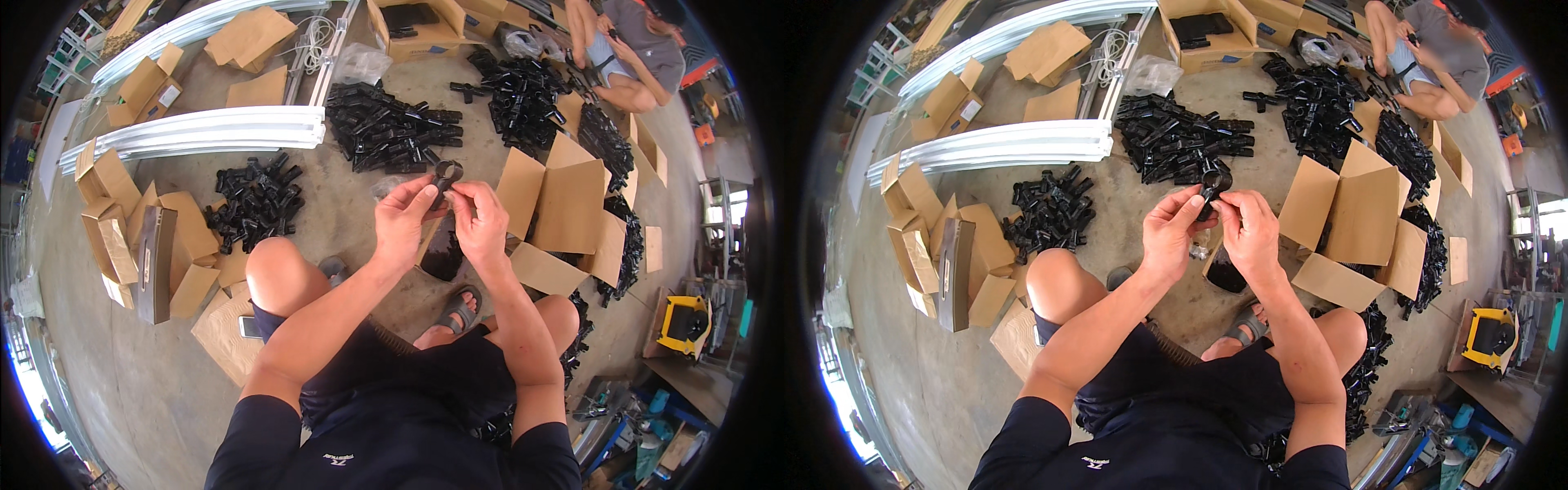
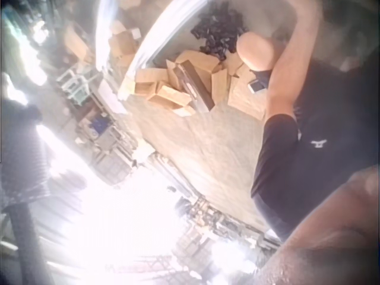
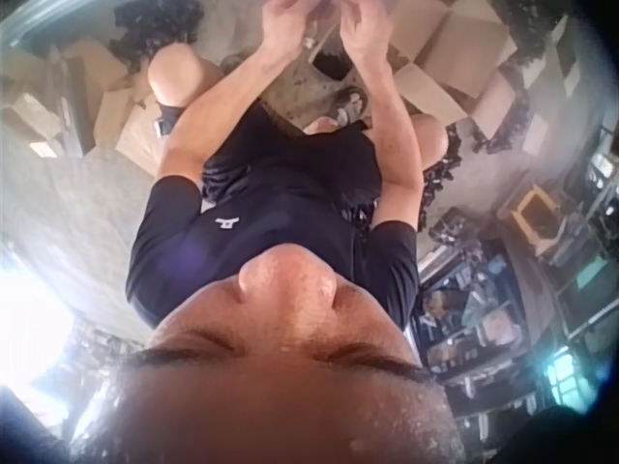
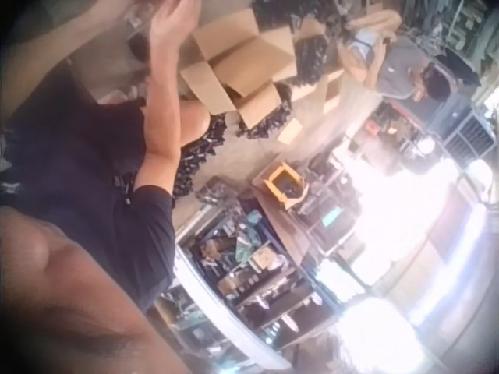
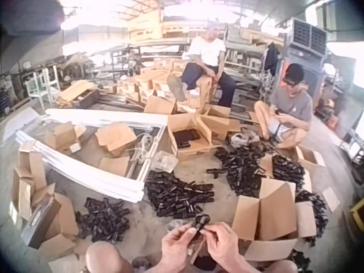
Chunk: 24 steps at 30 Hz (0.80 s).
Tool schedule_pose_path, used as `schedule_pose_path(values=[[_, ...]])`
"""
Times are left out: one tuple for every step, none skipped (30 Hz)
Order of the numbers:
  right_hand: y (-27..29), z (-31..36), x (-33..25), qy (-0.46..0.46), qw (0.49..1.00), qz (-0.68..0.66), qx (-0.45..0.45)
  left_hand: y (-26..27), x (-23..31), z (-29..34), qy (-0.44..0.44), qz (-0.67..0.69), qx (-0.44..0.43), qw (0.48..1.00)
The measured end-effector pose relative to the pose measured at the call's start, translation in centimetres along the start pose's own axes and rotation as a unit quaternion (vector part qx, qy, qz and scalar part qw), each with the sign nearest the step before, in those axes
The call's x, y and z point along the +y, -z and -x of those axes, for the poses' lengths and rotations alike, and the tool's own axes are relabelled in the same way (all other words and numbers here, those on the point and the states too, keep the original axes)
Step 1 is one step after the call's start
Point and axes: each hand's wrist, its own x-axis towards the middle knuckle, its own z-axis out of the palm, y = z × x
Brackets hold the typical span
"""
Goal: The person assembles small black metal joint components by inserting small circular rings into the joint slots by hand, then places the completed pieces into a cardboard box.
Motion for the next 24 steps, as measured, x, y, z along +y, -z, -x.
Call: schedule_pose_path(values=[[-0.1, 0.0, -0.1, -0.007, 1.0, 0.007, -0.003, 0.0, -0.1, 0.0, -0.001, 0.0, 0.0, 1.0], [-0.1, 0.1, 0.0, 0.0, 1.0, 0.025, -0.006, 0.0, -0.2, 0.1, 0.001, 0.002, 0.002, 1.0], [0.1, 0.1, 0.2, 0.008, 0.999, 0.045, -0.009, -0.2, -0.3, 0.3, 0.002, 0.005, 0.003, 1.0], [0.3, 0.1, 0.4, 0.016, 0.998, 0.064, -0.012, -0.4, -0.3, 0.4, 0.003, 0.008, 0.004, 1.0], [0.3, 0.1, 0.3, 0.017, 0.995, 0.092, -0.017, -0.7, -0.3, 0.6, 0.0, 0.011, -0.002, 1.0], [0.4, 0.2, 0.5, 0.016, 0.993, 0.117, -0.031, -0.7, -0.4, 0.7, 0.002, 0.008, -0.002, 1.0], [0.5, 0.2, 0.9, 0.015, 0.989, 0.142, -0.046, -0.7, -0.5, 0.7, 0.004, 0.004, -0.001, 1.0], [0.7, 0.3, 1.2, 0.014, 0.984, 0.166, -0.06, -0.7, -0.5, 0.7, 0.007, 0.0, -0.001, 1.0], [0.9, 0.0, 1.1, 0.01, 0.977, 0.194, -0.085, -0.5, -0.5, 0.6, 0.011, -0.005, 0.0, 1.0], [0.8, -0.2, 0.8, -0.006, 0.981, 0.171, -0.088, -0.4, -0.5, 0.5, 0.01, -0.002, 0.004, 1.0], [1.0, -0.3, 0.2, -0.023, 0.985, 0.149, -0.09, -0.3, -0.4, 0.4, 0.009, 0.001, 0.008, 1.0], [1.3, -0.5, -0.5, -0.04, 0.987, 0.128, -0.093, -0.3, -0.4, 0.3, 0.009, 0.005, 0.011, 1.0], [1.3, -0.7, -1.2, -0.052, 0.988, 0.105, -0.104, -0.3, -0.4, 0.3, 0.005, 0.003, 0.008, 1.0], [1.2, -0.4, -1.1, -0.061, 0.989, 0.093, -0.101, -0.2, -0.4, 0.3, 0.001, 0.001, 0.006, 1.0], [1.1, -0.1, -0.9, -0.069, 0.989, 0.082, -0.097, -0.3, -0.5, 0.3, -0.003, -0.001, 0.001, 1.0], [0.9, 0.1, -0.6, -0.078, 0.99, 0.07, -0.094, -0.5, -0.5, 0.4, -0.002, -0.003, -0.002, 1.0], [1.0, 0.3, -0.1, -0.07, 0.985, 0.109, -0.111, -0.6, -0.7, 0.5, -0.001, -0.005, -0.005, 1.0], [1.2, 0.3, 0.4, -0.062, 0.979, 0.146, -0.126, -0.7, -0.7, 0.6, -0.002, -0.008, -0.009, 1.0], [1.4, 0.2, 0.8, -0.053, 0.971, 0.183, -0.142, -0.8, -0.7, 0.6, 0.003, -0.013, -0.006, 1.0], [1.5, 0.2, 1.0, -0.049, 0.97, 0.193, -0.14, -0.8, -0.7, 0.5, 0.007, -0.018, -0.003, 1.0], [1.7, 0.0, 0.7, -0.043, 0.969, 0.2, -0.139, -0.7, -0.6, 0.5, 0.01, -0.024, 0.003, 1.0], [1.7, -0.3, 0.2, -0.038, 0.968, 0.207, -0.138, -0.6, -0.6, 0.5, 0.005, -0.024, 0.004, 1.0], [1.8, -0.5, -0.5, -0.056, 0.978, 0.156, -0.124, -0.6, -0.6, 0.4, 0.0, -0.024, 0.005, 1.0], [1.6, -0.5, -0.7, -0.058, 0.982, 0.138, -0.118, -0.6, -0.6, 0.4, -0.005, -0.023, 0.004, 1.0]])
